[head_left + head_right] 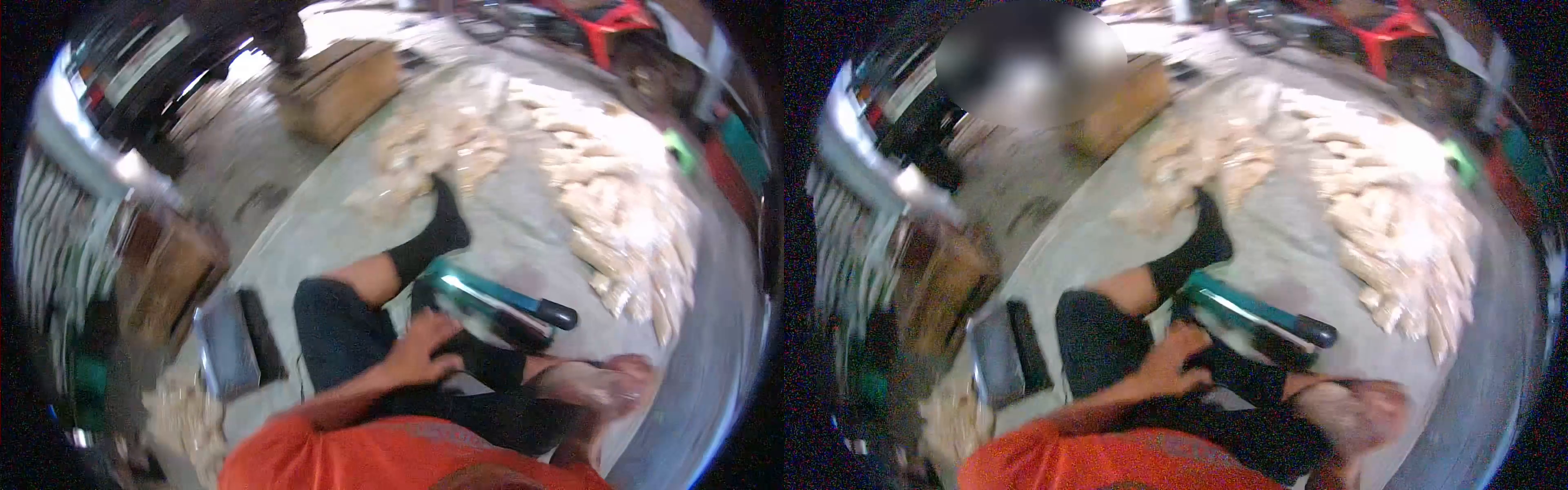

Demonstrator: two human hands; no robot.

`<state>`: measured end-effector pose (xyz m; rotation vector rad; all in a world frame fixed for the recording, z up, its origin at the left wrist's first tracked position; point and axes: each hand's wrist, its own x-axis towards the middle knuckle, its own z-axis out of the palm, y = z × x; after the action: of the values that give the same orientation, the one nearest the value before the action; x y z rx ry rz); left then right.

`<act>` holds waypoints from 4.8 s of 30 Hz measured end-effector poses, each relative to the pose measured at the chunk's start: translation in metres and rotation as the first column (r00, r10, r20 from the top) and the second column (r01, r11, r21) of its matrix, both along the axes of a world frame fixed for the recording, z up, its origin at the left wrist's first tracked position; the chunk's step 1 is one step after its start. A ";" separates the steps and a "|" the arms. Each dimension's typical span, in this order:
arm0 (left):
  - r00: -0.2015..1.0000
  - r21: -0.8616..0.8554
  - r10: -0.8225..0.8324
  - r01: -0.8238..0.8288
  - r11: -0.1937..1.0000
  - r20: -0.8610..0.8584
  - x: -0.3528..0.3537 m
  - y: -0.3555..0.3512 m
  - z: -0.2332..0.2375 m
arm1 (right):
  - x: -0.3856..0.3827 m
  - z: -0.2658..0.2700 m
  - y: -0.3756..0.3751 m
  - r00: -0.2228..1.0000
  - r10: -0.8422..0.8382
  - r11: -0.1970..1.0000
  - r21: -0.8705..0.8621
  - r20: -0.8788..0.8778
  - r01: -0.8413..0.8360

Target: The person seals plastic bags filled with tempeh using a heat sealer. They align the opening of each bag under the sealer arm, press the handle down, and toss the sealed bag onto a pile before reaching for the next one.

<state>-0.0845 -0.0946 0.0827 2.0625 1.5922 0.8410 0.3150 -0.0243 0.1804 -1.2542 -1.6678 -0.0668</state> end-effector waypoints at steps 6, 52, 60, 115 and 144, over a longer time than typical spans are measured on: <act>0.843 -0.310 -0.135 0.334 0.890 0.520 0.074 -0.034 0.024 | -0.118 -0.036 -0.077 0.868 0.462 0.735 -0.467 -0.184 -0.491; 0.846 0.015 -0.004 -0.005 1.000 0.532 0.070 -0.028 0.062 | -0.126 -0.017 -0.080 0.771 0.325 0.509 -0.586 -0.547 -0.630; 0.566 -0.289 0.244 -0.011 0.957 0.787 0.068 -0.022 0.060 | -0.132 -0.021 -0.087 0.784 0.203 0.570 -0.580 -0.587 -0.582; 0.531 -0.312 0.270 -0.011 0.950 0.803 0.069 0.010 0.044 | -0.136 -0.063 -0.065 0.682 -0.087 0.756 -0.494 -0.726 -0.430; 0.596 -0.276 0.218 0.006 0.961 0.773 0.051 0.006 0.027 | -0.126 -0.060 -0.056 0.819 -0.043 0.683 -0.615 -0.572 -0.394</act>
<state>-0.0337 -0.0886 0.1097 1.1079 1.1985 1.2914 0.1890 -0.0803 0.1205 -1.4548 -1.2999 1.0936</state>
